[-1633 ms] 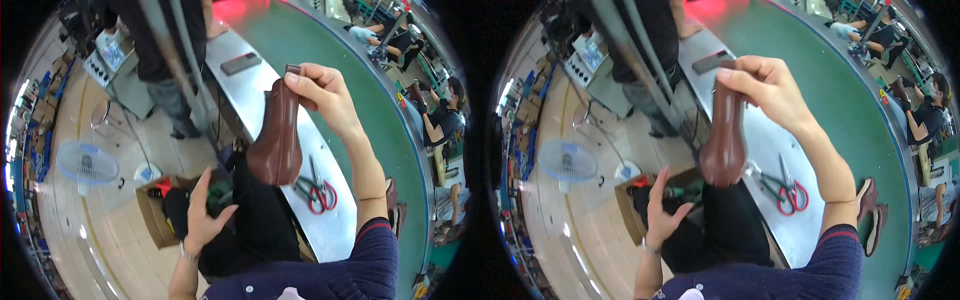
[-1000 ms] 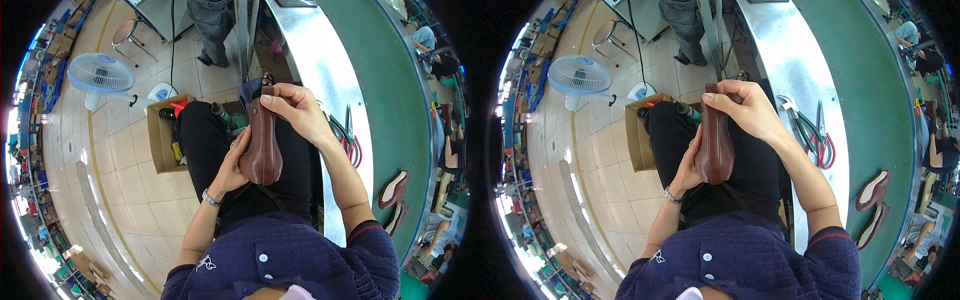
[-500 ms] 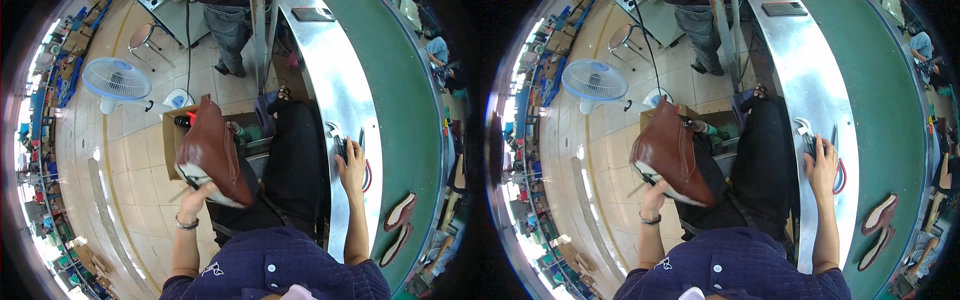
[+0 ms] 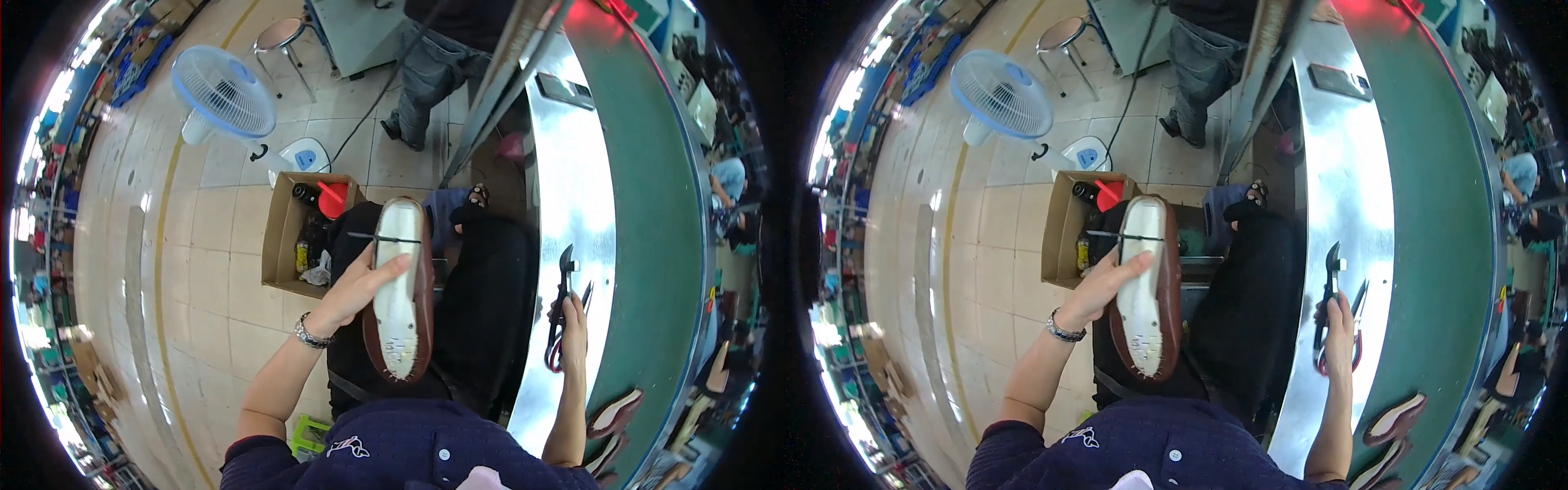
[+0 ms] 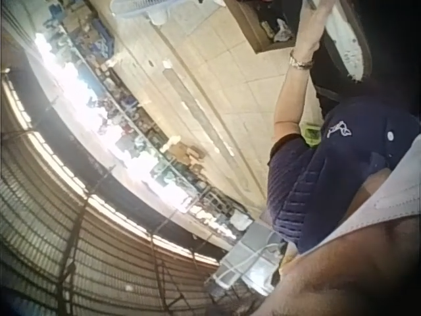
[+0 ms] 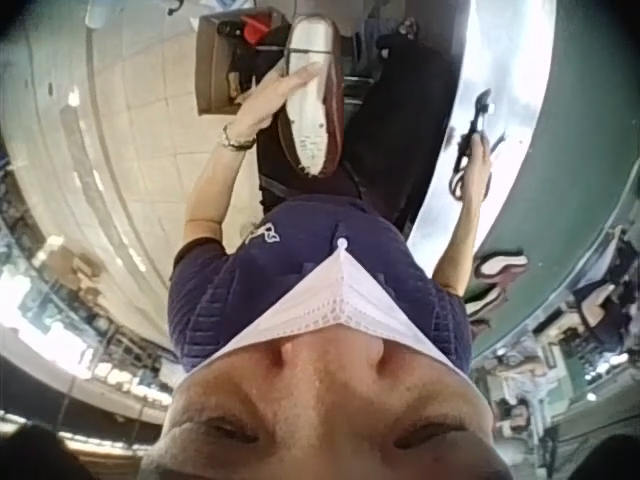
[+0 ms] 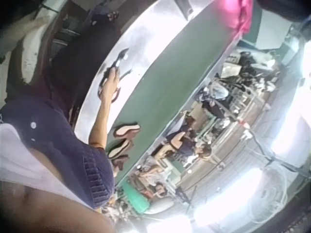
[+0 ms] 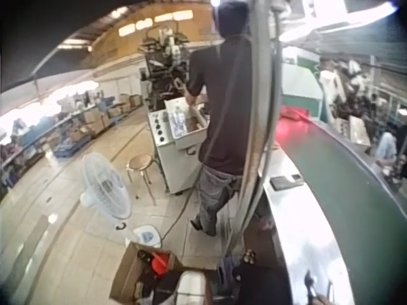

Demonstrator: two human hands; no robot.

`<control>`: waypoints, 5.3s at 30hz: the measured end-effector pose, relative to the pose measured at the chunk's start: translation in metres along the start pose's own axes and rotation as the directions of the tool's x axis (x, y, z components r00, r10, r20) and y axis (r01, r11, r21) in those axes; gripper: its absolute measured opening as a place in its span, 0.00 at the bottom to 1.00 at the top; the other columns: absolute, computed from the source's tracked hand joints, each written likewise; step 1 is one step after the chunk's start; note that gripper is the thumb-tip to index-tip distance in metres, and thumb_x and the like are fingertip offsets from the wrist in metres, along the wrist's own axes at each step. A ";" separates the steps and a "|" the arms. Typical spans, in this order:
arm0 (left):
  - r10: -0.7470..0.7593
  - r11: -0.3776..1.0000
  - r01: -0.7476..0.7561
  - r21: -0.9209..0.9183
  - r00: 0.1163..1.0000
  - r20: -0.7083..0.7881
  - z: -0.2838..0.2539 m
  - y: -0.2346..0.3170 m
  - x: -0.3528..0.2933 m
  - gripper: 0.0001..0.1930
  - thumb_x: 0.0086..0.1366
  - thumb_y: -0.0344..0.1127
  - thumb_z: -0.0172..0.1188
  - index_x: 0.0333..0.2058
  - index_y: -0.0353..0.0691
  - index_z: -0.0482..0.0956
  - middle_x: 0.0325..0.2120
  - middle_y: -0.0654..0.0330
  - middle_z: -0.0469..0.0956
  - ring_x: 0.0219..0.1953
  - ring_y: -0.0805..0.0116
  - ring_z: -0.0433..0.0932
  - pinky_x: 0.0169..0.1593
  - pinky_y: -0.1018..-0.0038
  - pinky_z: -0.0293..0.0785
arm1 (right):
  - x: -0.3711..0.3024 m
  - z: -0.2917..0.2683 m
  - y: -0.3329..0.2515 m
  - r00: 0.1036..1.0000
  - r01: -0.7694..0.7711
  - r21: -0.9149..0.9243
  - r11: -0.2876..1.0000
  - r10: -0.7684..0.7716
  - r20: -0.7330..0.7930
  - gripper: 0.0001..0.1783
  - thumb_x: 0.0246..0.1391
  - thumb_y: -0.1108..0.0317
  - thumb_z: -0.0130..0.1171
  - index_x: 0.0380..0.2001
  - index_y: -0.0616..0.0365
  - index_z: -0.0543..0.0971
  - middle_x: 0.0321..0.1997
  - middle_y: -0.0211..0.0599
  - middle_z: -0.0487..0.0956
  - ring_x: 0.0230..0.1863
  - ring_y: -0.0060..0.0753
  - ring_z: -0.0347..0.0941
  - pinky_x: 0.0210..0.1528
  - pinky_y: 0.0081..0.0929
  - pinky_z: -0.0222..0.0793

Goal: Trimming excess material and lasting a shoe upper using pliers and scissors.

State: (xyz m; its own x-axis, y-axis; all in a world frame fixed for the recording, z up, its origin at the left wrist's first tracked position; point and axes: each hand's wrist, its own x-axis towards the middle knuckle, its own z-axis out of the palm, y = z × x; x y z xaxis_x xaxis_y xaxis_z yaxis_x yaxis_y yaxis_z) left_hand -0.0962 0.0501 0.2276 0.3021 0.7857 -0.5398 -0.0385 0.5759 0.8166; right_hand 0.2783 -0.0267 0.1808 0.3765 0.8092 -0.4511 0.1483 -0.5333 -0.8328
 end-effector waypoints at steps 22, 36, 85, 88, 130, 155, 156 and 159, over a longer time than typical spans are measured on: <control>0.568 0.813 -0.548 0.194 0.820 -0.064 -0.019 0.000 0.036 0.25 0.64 0.40 0.57 0.56 0.31 0.69 0.55 0.44 0.70 0.59 0.56 0.69 0.60 0.71 0.62 | -0.042 0.141 -0.196 0.542 -0.242 -0.113 0.964 0.231 0.808 0.41 0.63 0.67 0.50 0.70 0.51 0.38 0.51 0.43 0.77 0.49 0.33 0.75 0.57 0.34 0.66; 0.511 0.858 -0.494 0.139 0.802 -0.308 -0.003 0.004 0.043 0.13 0.62 0.28 0.56 0.45 0.34 0.80 0.37 0.56 0.82 0.36 0.76 0.78 0.41 0.80 0.72 | -0.047 0.150 -0.179 0.665 0.362 -0.359 0.860 0.032 0.746 0.36 0.65 0.71 0.43 0.69 0.57 0.39 0.26 0.36 0.73 0.26 0.26 0.72 0.33 0.27 0.72; 0.460 0.887 -0.460 0.036 0.877 -0.143 -0.023 -0.001 0.048 0.16 0.62 0.31 0.60 0.49 0.32 0.78 0.33 0.64 0.80 0.34 0.84 0.72 0.39 0.85 0.69 | -0.033 0.164 -0.206 0.625 0.773 -0.554 0.311 -0.217 0.750 0.39 0.57 0.71 0.52 0.68 0.50 0.48 0.19 0.53 0.76 0.23 0.60 0.74 0.27 0.48 0.70; 0.442 0.897 -0.438 0.059 0.882 -0.163 -0.023 0.001 0.047 0.16 0.63 0.29 0.59 0.49 0.31 0.77 0.36 0.60 0.82 0.37 0.82 0.75 0.43 0.83 0.71 | -0.041 0.164 -0.210 0.590 0.804 -0.446 0.393 -0.435 0.680 0.38 0.56 0.71 0.53 0.68 0.50 0.49 0.19 0.53 0.76 0.23 0.60 0.74 0.26 0.47 0.69; 0.356 0.928 -0.359 -0.096 0.933 -0.052 -0.020 0.001 0.036 0.29 0.59 0.29 0.62 0.59 0.32 0.67 0.46 0.61 0.76 0.45 0.77 0.72 0.52 0.79 0.67 | -0.045 0.176 -0.188 0.508 0.858 -0.422 0.292 -0.604 0.614 0.38 0.56 0.70 0.51 0.68 0.44 0.49 0.21 0.49 0.77 0.21 0.52 0.76 0.24 0.44 0.72; 0.388 0.910 -0.399 0.116 0.915 0.107 -0.033 0.026 0.037 0.24 0.57 0.29 0.61 0.54 0.39 0.73 0.50 0.63 0.74 0.51 0.73 0.71 0.56 0.77 0.63 | 0.025 -0.020 0.028 0.800 0.215 -0.557 0.802 -0.472 -0.370 0.24 0.51 0.69 0.61 0.51 0.64 0.72 0.51 0.52 0.74 0.52 0.48 0.71 0.56 0.36 0.65; 0.394 0.905 -0.408 0.118 0.910 0.127 -0.034 0.026 0.038 0.24 0.57 0.30 0.61 0.54 0.38 0.73 0.50 0.63 0.74 0.51 0.73 0.71 0.57 0.77 0.63 | 0.006 -0.026 0.032 0.786 0.111 -0.602 0.790 -0.441 -0.433 0.21 0.52 0.68 0.61 0.48 0.65 0.73 0.47 0.52 0.74 0.47 0.46 0.73 0.51 0.35 0.67; 0.396 0.898 -0.421 0.124 0.900 0.183 -0.030 0.027 0.041 0.23 0.59 0.32 0.61 0.54 0.36 0.72 0.51 0.61 0.74 0.52 0.72 0.71 0.58 0.76 0.63 | -0.041 -0.058 0.062 0.866 -0.157 -0.691 0.706 -0.238 -0.440 0.21 0.48 0.64 0.66 0.41 0.67 0.74 0.36 0.48 0.76 0.38 0.44 0.74 0.42 0.36 0.69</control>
State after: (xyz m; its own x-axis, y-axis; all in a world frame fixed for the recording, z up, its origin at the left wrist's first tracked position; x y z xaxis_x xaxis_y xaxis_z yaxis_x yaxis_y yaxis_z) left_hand -0.1139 0.1050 0.2214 0.4312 0.8936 -0.1245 -0.0435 0.1584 0.9864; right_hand 0.3250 -0.1075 0.1662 0.6933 0.7188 -0.0513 0.6771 -0.6741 -0.2952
